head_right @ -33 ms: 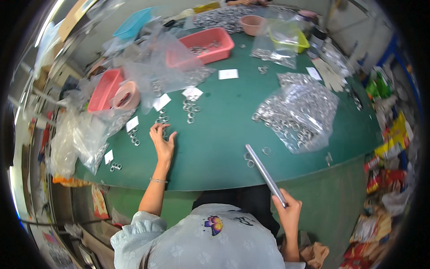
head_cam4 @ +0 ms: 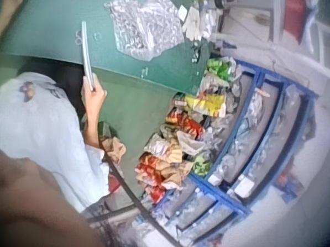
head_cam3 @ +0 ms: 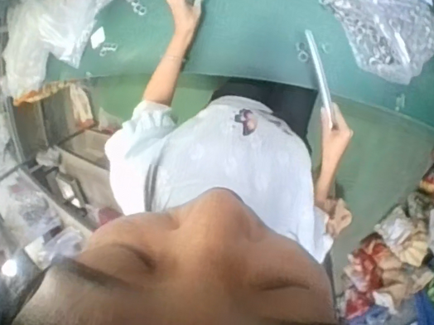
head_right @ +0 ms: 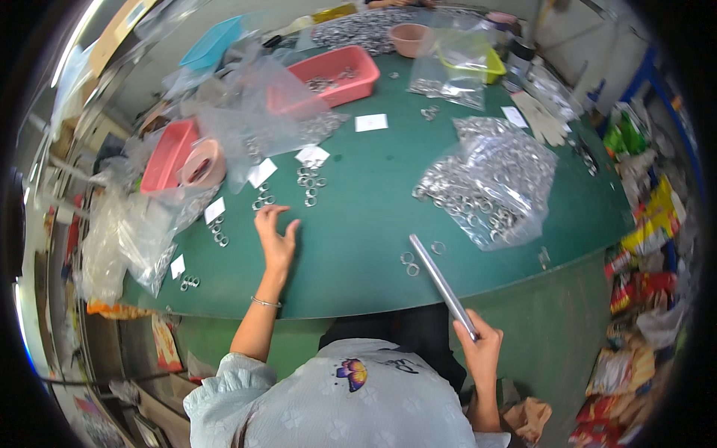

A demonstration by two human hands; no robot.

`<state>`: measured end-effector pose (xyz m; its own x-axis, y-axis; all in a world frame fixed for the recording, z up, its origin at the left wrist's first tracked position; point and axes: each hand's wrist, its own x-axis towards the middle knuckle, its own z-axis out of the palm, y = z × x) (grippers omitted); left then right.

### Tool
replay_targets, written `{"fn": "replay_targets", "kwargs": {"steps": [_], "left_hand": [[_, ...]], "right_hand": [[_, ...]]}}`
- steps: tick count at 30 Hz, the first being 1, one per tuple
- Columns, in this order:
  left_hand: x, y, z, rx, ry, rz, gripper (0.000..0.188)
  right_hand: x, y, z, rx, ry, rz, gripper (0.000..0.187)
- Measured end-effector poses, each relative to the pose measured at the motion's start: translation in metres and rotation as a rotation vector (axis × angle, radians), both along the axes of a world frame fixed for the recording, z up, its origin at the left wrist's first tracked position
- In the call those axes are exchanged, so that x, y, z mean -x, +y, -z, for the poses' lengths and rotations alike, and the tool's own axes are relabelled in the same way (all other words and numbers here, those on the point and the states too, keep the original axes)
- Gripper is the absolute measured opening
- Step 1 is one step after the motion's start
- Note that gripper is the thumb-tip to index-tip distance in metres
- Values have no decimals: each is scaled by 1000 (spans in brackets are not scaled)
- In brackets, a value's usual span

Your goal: The person files small metal rings on a green workbench using a metal file. They pick up individual rings, file them, and place them back on the table. The camera shakes significantly throughout the task.

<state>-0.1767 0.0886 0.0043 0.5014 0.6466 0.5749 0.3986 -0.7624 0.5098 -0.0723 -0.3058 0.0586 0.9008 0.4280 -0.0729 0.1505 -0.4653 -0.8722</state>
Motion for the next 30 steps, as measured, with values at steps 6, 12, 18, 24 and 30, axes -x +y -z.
{"fn": "replay_targets", "kwargs": {"steps": [6,12,18,24,30], "left_hand": [[-102,-107,-12,333,125,843,34],[-145,-154,-2,169,395,974,31],[-135,-131,-17,1265,-93,1035,27],[-91,-120,-53,1583,-309,1010,32],[-74,-130,-75,1437,-264,1040,30]], "right_hand": [[-2,-9,-2,-31,-32,182,21],[1,-18,3,-74,-23,231,24],[1,-27,6,-179,31,194,25],[7,-24,-18,-235,28,1,24],[8,-17,-31,-180,-91,-95,22]]}}
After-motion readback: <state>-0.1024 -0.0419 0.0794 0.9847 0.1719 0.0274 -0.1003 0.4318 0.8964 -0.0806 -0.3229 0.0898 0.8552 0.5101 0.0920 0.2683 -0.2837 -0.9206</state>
